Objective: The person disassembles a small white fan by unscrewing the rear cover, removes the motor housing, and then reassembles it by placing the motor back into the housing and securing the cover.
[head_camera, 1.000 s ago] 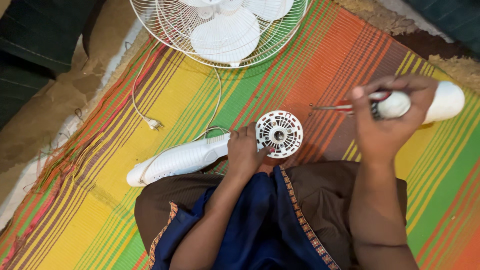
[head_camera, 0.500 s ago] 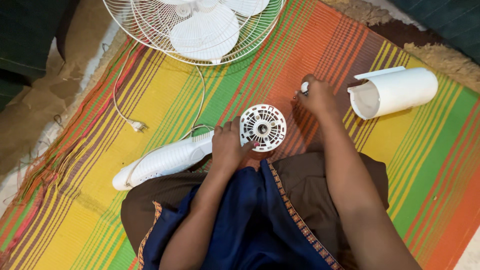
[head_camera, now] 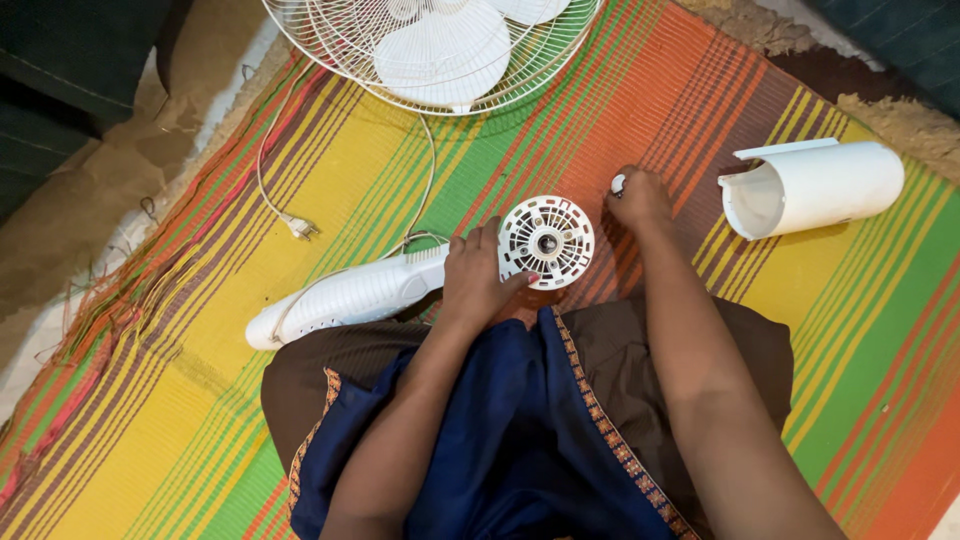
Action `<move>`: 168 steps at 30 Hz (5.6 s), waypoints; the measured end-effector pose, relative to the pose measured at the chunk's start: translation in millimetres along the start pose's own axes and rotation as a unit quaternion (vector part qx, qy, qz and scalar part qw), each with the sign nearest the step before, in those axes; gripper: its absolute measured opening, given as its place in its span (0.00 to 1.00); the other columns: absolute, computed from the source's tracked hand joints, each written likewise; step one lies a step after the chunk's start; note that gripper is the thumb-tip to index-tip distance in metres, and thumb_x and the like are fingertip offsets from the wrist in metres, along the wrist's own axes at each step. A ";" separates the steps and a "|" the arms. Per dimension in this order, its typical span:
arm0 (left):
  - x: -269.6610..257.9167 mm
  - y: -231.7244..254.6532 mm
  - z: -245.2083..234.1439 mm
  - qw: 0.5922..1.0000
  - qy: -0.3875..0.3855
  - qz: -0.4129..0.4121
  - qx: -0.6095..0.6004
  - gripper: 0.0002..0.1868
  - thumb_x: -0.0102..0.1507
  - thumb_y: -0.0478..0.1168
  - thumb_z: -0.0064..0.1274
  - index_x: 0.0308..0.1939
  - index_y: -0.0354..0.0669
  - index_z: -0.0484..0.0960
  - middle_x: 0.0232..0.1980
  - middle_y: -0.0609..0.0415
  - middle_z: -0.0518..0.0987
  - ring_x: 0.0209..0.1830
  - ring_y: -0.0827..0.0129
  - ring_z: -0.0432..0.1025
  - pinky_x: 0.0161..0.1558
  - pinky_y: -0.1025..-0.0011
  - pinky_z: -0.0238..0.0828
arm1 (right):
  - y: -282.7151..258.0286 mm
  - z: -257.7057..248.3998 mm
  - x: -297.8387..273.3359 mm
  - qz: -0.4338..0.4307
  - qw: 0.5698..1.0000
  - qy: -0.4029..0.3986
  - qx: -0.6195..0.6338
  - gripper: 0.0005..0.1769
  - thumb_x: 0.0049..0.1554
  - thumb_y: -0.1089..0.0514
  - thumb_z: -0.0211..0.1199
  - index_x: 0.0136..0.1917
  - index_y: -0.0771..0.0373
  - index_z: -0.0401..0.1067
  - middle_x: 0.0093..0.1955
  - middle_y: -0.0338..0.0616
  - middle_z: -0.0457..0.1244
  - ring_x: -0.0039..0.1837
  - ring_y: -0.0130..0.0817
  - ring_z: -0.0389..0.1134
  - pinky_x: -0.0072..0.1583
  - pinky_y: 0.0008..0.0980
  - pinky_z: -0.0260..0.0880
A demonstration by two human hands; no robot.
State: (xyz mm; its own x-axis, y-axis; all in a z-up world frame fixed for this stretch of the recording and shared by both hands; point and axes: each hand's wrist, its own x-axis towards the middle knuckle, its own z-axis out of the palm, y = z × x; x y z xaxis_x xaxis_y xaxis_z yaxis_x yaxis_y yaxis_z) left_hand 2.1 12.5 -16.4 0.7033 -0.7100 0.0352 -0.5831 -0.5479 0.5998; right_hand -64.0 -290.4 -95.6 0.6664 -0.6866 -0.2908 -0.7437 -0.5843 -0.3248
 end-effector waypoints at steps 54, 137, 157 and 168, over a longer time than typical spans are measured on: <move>-5.6 -12.8 10.3 1.000 0.005 -0.015 -0.007 0.52 0.45 0.53 0.76 0.68 0.42 0.68 0.55 0.42 0.78 0.54 0.43 0.69 0.56 0.54 0.65 | -67.7 -42.5 -180.6 -0.330 0.922 0.108 0.170 0.11 0.53 0.63 0.71 0.48 0.63 0.72 0.45 0.51 0.71 0.49 0.48 0.75 0.49 0.43 0.74; -3.7 -4.7 3.7 0.999 -0.013 -0.028 -0.010 0.52 0.42 0.50 0.77 0.66 0.41 0.70 0.55 0.42 0.79 0.54 0.43 0.68 0.57 0.54 0.64 | -65.0 -38.1 -163.9 -0.195 0.955 0.013 0.223 0.12 0.48 0.58 0.76 0.43 0.60 0.76 0.42 0.43 0.73 0.45 0.32 0.75 0.49 0.35 0.73; -2.2 -5.9 1.2 1.000 -0.012 -0.010 -0.009 0.51 0.44 0.49 0.76 0.67 0.39 0.70 0.56 0.38 0.78 0.54 0.40 0.68 0.57 0.52 0.64 | 5.6 -55.4 -78.3 -0.160 0.971 0.158 0.076 0.20 0.52 0.62 0.73 0.55 0.68 0.70 0.50 0.64 0.66 0.54 0.61 0.69 0.54 0.52 0.70; 0.6 -2.5 -5.0 0.998 -0.042 -0.034 -0.015 0.49 0.44 0.49 0.76 0.65 0.40 0.71 0.54 0.40 0.79 0.54 0.41 0.68 0.58 0.53 0.63 | 1.5 9.6 -35.6 -0.053 0.993 -0.015 -0.100 0.16 0.54 0.50 0.69 0.56 0.51 0.75 0.59 0.49 0.69 0.64 0.51 0.68 0.63 0.55 0.65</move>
State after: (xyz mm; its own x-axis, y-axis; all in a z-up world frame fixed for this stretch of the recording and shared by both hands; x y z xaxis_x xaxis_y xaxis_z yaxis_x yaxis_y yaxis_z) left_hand 6.0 15.6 -13.9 0.7031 -0.7074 -0.0720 -0.5222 -0.5824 0.6230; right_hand -88.3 -262.7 -94.4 0.7410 -0.6048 -0.2919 -0.6626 -0.7291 -0.1715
